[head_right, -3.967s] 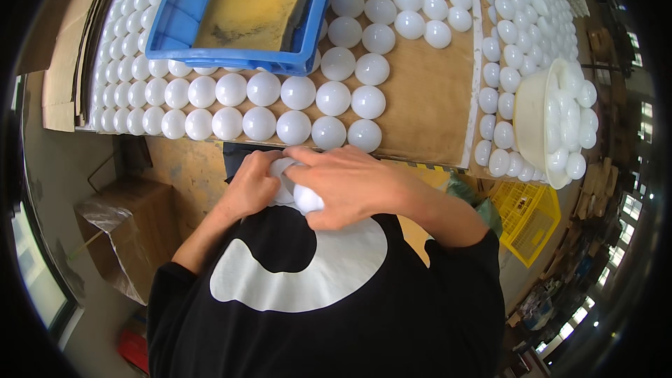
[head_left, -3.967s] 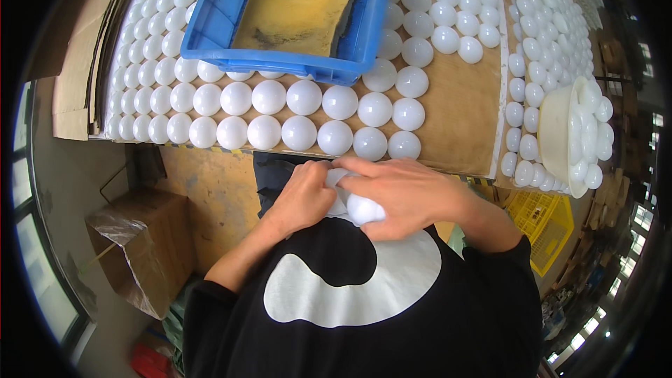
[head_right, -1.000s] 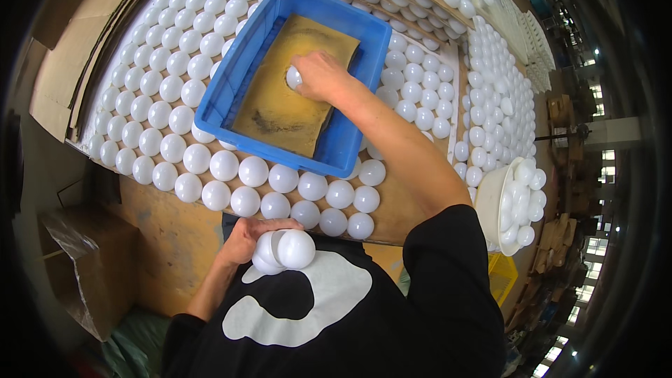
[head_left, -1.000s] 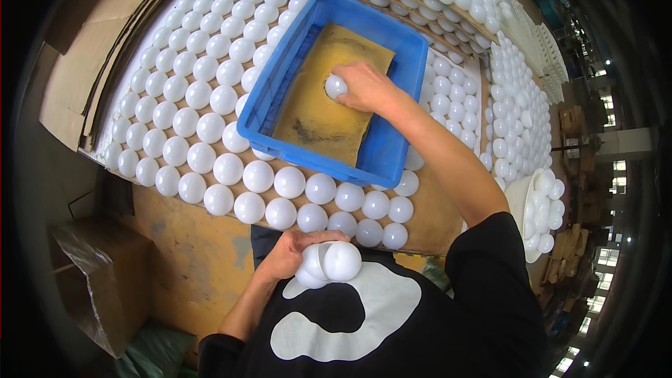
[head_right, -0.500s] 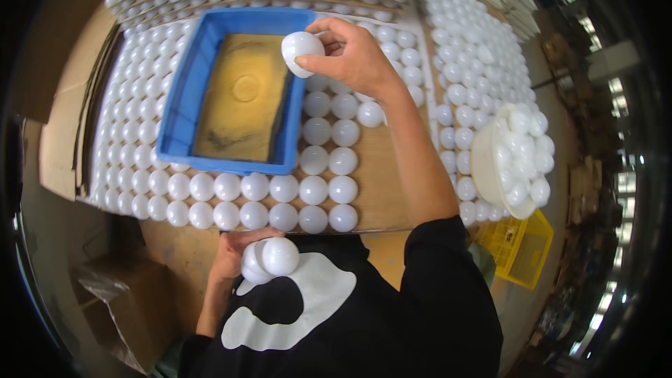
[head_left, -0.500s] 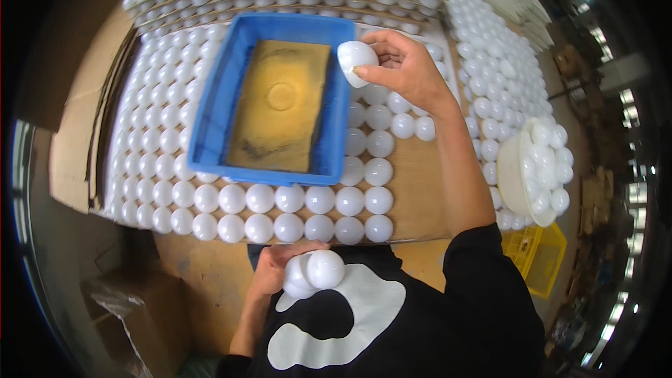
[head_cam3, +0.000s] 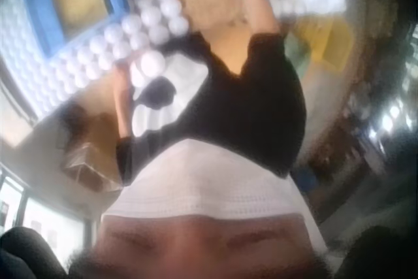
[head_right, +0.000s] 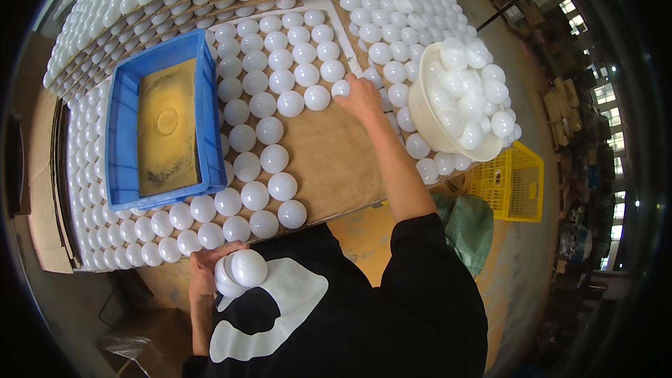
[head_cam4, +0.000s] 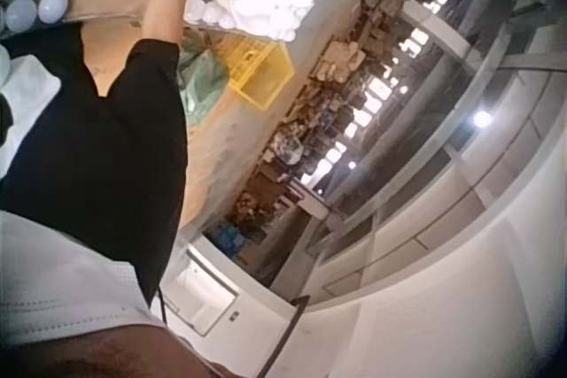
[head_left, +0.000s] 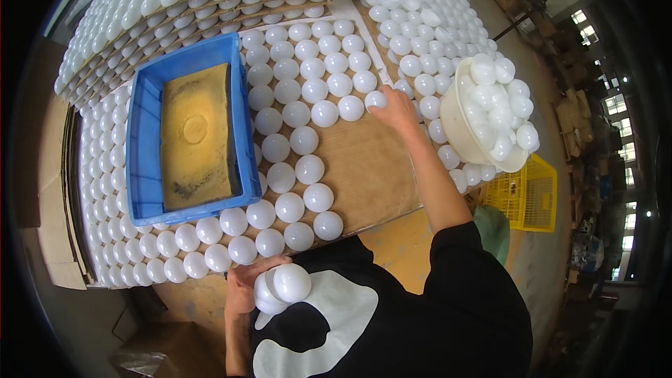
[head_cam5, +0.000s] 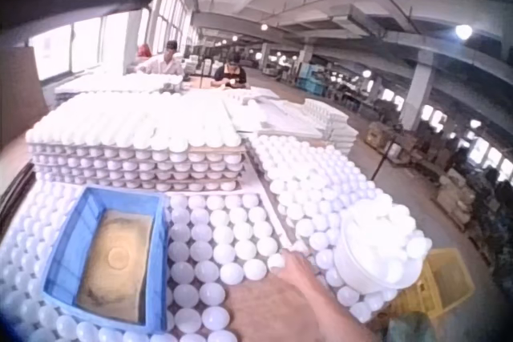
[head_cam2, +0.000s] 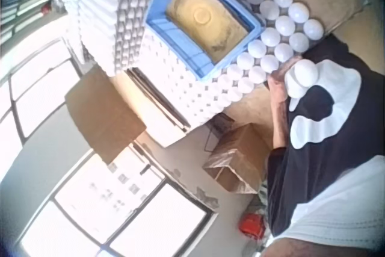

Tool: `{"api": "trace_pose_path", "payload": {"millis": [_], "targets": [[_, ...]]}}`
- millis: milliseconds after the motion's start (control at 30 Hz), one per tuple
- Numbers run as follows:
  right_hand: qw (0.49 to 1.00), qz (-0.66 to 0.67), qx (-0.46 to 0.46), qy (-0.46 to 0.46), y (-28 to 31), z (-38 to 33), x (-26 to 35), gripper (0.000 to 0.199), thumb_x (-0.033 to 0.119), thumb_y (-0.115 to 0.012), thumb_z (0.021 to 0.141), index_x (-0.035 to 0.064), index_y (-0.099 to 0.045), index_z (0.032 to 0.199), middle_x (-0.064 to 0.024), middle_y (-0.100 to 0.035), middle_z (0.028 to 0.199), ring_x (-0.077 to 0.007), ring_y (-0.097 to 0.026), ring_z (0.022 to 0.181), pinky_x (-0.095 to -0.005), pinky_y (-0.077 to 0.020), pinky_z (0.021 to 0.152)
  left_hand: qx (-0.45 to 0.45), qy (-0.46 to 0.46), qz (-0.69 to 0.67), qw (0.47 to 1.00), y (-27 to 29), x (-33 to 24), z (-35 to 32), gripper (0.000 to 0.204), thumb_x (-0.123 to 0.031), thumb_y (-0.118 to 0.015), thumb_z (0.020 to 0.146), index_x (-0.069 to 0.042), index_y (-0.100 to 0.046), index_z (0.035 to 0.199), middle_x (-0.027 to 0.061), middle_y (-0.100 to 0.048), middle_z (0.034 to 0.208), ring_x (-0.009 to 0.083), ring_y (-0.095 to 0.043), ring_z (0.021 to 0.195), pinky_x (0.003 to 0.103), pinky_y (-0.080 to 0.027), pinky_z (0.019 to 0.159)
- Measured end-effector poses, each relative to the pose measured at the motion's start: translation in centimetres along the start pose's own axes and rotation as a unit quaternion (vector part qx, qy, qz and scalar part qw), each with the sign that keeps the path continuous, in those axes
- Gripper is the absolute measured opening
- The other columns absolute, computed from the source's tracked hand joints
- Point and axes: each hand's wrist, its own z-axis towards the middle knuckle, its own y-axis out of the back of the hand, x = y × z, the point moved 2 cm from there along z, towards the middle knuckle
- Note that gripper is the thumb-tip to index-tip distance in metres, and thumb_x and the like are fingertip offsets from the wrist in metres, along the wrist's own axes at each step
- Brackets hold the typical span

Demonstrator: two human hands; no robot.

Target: The person sits at a workstation, presses bulb covers onto a sponge inside a tray, and nests the covers together by hand.

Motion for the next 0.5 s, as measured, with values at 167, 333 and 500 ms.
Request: {"api": "trace_pose_path", "payload": {"millis": [167, 333, 500], "targets": [[0.989, -0.022, -0.114, 0.097, -1.2, -0.7, 0.3, 0.06, 0.028, -0.075, 0.077, -0.0019, -0.056, 0.126, -0.0226, -0.064, 0.111, -0.0331, -0.063, 0.102, -0.0426, -0.0511, 0.087, -0.068, -0.018, 0.014, 0.997, 0.0, 0.1, -1.1, 0.11, -0.087, -0.032, 0.079, 0.013, -0.066, 0.109, 0.0224, -0.068, 0.11, 0.0306, -0.065, 0.107, 0.041, -0.049, 0.098], [0.872, 0.421, 0.225, 0.107, 3.9, -12.7, 11.3, 0.057, 0.02, -0.076, 0.08, -0.0029, -0.054, 0.128, -0.0117, -0.065, 0.107, -0.0111, -0.06, 0.083, -0.0269, -0.052, 0.072, -0.038, -0.04, 0.022, 0.998, 0.4, -0.7, -0.2, 0.108, -0.086, -0.036, 0.077, 0.012, -0.066, 0.11, 0.0201, -0.068, 0.113, 0.0276, -0.064, 0.107, 0.039, -0.048, 0.098], [0.74, 0.332, 0.558, 0.174, 1.7, -22.7, 20.7, 0.074, 0.032, -0.082, 0.076, -0.0028, -0.049, 0.132, -0.0148, -0.064, 0.108, -0.0161, -0.064, 0.087, -0.0283, -0.0529, 0.073, -0.039, -0.011, -0.02, 0.999, 0.9, 0.2, -1.0, 0.115, -0.09, -0.027, 0.076, 0.013, -0.064, 0.112, 0.02, -0.067, 0.115, 0.0282, -0.063, 0.109, 0.039, -0.046, 0.1]]}}
